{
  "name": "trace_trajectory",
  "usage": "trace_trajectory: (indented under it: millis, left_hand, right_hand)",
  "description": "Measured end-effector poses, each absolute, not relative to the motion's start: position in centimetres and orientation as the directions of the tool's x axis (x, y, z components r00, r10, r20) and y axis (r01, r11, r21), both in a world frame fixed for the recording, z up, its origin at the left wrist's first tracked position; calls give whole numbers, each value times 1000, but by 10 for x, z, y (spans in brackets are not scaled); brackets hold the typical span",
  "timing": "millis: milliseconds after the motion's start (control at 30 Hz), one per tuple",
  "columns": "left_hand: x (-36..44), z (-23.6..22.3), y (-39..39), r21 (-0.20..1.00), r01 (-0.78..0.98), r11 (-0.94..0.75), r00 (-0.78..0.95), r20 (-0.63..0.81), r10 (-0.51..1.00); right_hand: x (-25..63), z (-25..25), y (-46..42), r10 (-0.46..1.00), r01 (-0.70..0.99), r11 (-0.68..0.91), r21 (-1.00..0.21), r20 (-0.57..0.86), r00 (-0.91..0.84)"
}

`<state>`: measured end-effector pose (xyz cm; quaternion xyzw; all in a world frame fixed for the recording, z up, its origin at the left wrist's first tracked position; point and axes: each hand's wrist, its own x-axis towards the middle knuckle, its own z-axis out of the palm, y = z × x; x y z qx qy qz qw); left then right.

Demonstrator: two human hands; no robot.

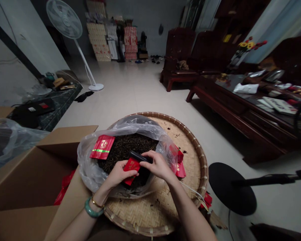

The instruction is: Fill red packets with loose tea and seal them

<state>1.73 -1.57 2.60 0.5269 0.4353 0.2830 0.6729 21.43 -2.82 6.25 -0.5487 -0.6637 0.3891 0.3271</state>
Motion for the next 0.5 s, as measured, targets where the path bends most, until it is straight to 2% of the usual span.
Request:
trace_trajectory:
  millis: [267,367,433,500]
  left_hand:
    - [16,26,-15,957,97,273,452,-287,844]
    - [16,25,-15,958,103,268,449,-285,847]
    - [15,25,-15,957,97,275,448,-289,846]
    - [15,24,-16,949,63,307,437,-303,847]
  right_hand:
    - [211,63,-29,983,460,102,-882,19,-182]
    - [216,57,-26,986,393,60,-918,-8,-169]
    - [225,48,-22,993,364,16,-931,-27,-112]
    - [236,32,-17,1000,429,-16,-903,-14,9]
